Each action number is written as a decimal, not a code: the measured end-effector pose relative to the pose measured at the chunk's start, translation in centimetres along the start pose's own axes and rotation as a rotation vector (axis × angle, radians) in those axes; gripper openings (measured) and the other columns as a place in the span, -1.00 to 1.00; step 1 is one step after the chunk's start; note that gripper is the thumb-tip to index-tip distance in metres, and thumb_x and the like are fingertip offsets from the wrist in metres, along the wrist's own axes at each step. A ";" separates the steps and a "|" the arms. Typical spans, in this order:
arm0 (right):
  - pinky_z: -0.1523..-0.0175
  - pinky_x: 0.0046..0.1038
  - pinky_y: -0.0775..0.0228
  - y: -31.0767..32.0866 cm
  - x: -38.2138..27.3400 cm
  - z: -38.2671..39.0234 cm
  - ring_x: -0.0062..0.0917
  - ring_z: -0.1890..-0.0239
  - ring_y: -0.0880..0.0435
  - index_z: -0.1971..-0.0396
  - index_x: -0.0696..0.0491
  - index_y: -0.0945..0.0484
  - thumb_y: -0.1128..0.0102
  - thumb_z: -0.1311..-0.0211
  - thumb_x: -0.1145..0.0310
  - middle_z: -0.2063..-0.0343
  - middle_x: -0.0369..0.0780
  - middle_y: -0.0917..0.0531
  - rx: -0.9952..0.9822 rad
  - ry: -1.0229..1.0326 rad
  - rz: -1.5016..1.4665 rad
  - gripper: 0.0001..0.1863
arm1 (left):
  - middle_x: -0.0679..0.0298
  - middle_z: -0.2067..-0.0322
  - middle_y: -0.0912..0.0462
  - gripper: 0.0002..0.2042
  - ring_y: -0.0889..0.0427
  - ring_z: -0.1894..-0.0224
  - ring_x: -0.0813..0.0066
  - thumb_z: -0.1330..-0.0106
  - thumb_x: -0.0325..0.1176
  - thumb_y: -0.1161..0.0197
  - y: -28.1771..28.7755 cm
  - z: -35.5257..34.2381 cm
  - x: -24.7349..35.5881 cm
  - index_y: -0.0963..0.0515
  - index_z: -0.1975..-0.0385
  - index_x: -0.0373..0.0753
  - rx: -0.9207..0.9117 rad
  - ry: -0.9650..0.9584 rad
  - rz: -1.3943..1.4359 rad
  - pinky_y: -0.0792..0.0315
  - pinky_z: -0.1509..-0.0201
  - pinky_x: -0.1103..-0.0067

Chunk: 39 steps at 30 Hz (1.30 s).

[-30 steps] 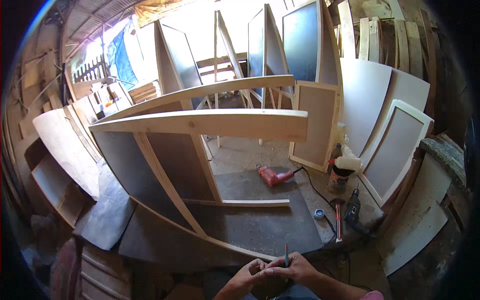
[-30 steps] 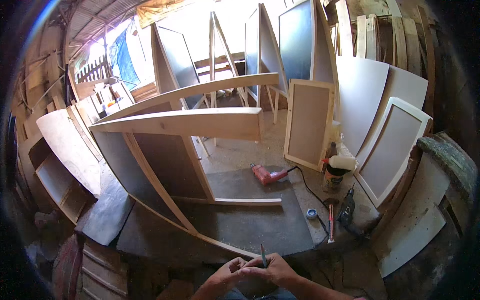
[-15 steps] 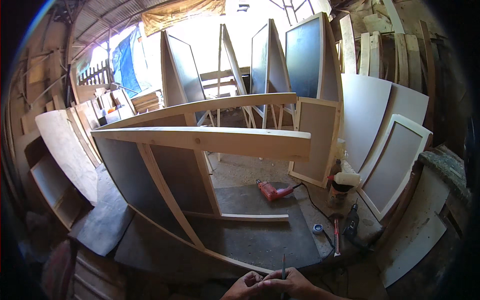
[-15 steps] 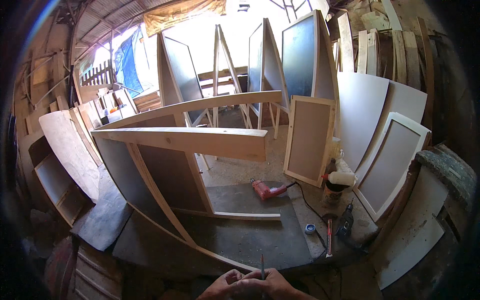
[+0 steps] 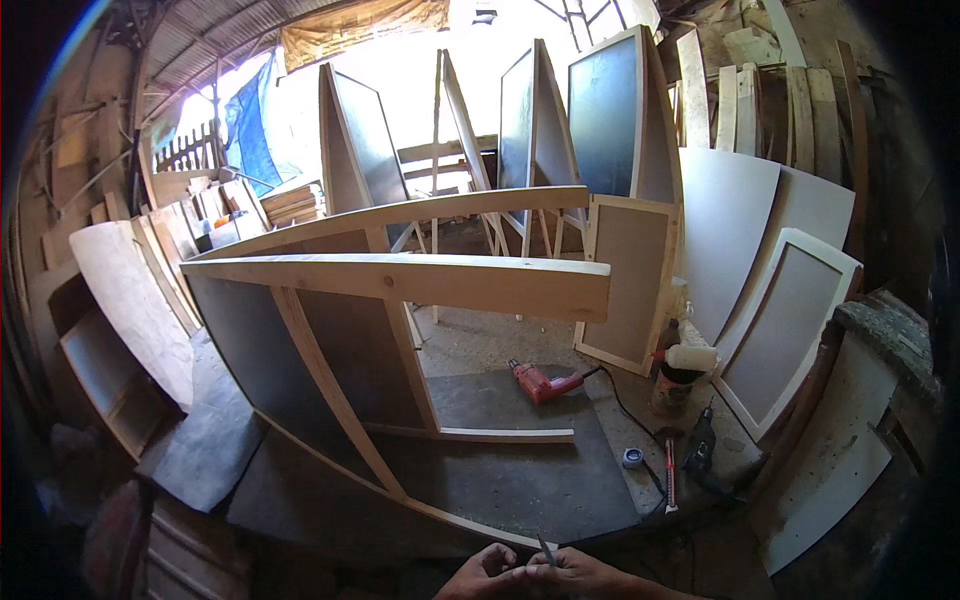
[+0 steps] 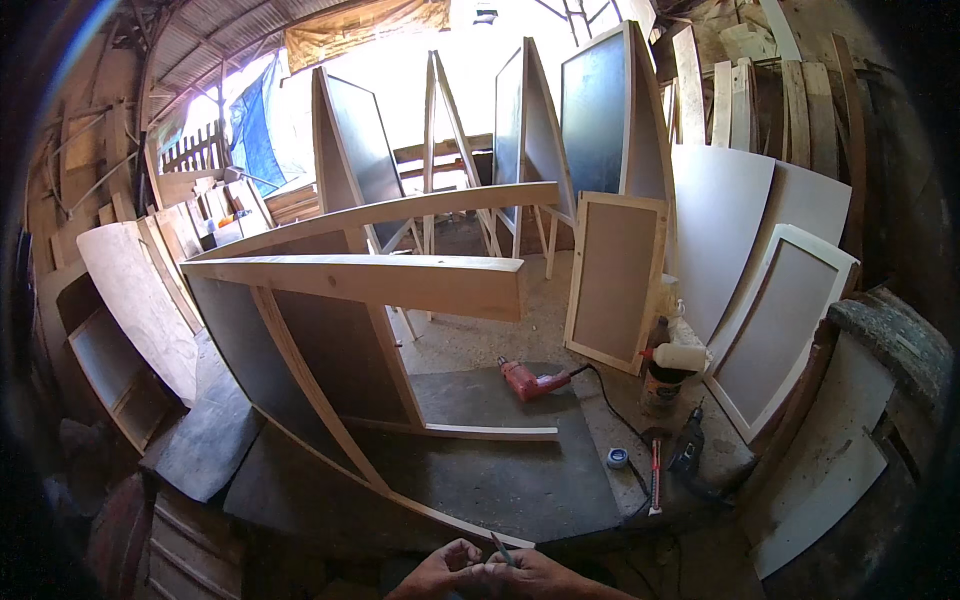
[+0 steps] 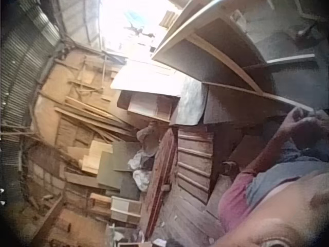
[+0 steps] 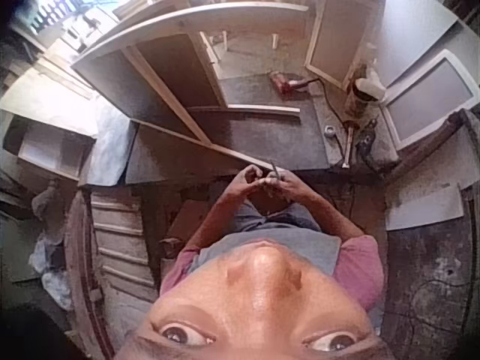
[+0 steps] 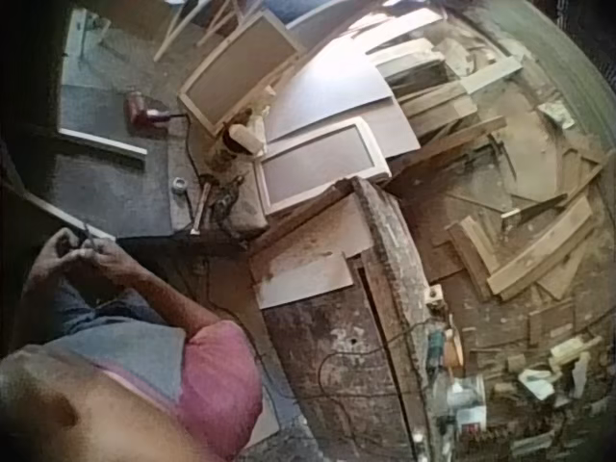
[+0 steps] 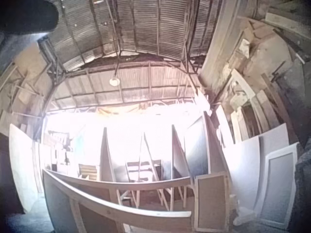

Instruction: The person measures and marks a wooden frame using a measuring tape and a pencil, then drills holes into the wood using a power drill.

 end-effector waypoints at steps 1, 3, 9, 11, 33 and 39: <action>0.54 -0.68 -0.18 0.1 0.3 0.0 -0.78 0.62 -0.38 0.47 0.04 -0.50 -0.05 -0.35 0.13 0.64 -0.43 -0.49 0.022 -0.008 0.008 -0.69 | 0.44 0.42 -0.48 -0.76 -0.45 0.37 0.74 -0.19 -0.39 -0.35 -0.1 -0.2 0.2 -0.36 0.32 -0.14 0.006 -0.017 -0.028 -0.30 0.36 0.78; 0.38 -0.62 -0.22 1.4 2.1 -0.2 -0.72 0.49 -0.40 0.37 0.06 -0.50 -0.02 -0.36 0.09 0.54 -0.37 -0.48 0.022 -0.198 0.026 -0.68 | 0.45 0.43 -0.47 -0.76 -0.44 0.37 0.75 -0.19 -0.39 -0.35 -0.3 -0.1 0.7 -0.36 0.32 -0.14 0.010 -0.018 -0.053 -0.30 0.35 0.78; 0.22 -0.55 -0.27 1.1 2.0 0.5 -0.67 0.36 -0.41 0.31 0.11 -0.50 0.04 -0.39 0.11 0.43 -0.33 -0.46 0.036 -0.401 -0.070 -0.66 | 0.49 0.48 -0.43 -0.76 -0.39 0.40 0.79 -0.20 -0.35 -0.34 -0.1 -0.2 0.3 -0.36 0.34 -0.17 0.042 -0.076 -0.149 -0.27 0.38 0.79; 0.22 -0.55 -0.28 0.4 1.4 0.9 -0.67 0.36 -0.41 0.31 0.10 -0.51 0.05 -0.39 0.14 0.43 -0.34 -0.46 0.048 -0.420 -0.119 -0.68 | 0.50 0.49 -0.41 -0.76 -0.37 0.41 0.80 -0.20 -0.35 -0.35 -0.5 -0.3 0.5 -0.36 0.34 -0.17 0.042 -0.083 -0.126 -0.27 0.39 0.79; 0.49 -0.72 -0.20 -0.5 1.8 0.5 -0.79 0.56 -0.36 0.42 0.01 -0.47 -0.04 -0.33 0.17 0.57 -0.41 -0.47 0.152 -0.068 -0.186 -0.77 | 0.52 0.50 -0.30 -0.71 -0.21 0.44 0.78 -0.16 -0.26 -0.40 -0.7 0.0 0.8 -0.37 0.40 -0.17 0.117 -0.132 -0.156 -0.16 0.42 0.76; 0.46 -0.69 -0.21 -0.2 2.3 0.3 -0.77 0.54 -0.36 0.44 0.02 -0.47 -0.04 -0.33 0.16 0.57 -0.41 -0.46 0.183 -0.035 -0.122 -0.75 | 0.51 0.52 -0.28 -0.73 -0.18 0.46 0.74 -0.16 -0.26 -0.38 -0.1 -0.2 0.3 -0.39 0.42 -0.18 0.144 -0.147 -0.234 -0.15 0.42 0.73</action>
Point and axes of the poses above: each hand's wrist, its own z-axis away from the middle knuckle, its own y-axis out of the back of the hand, x = y × z, the point moved 4 cm from there along -z, towards the middle knuckle
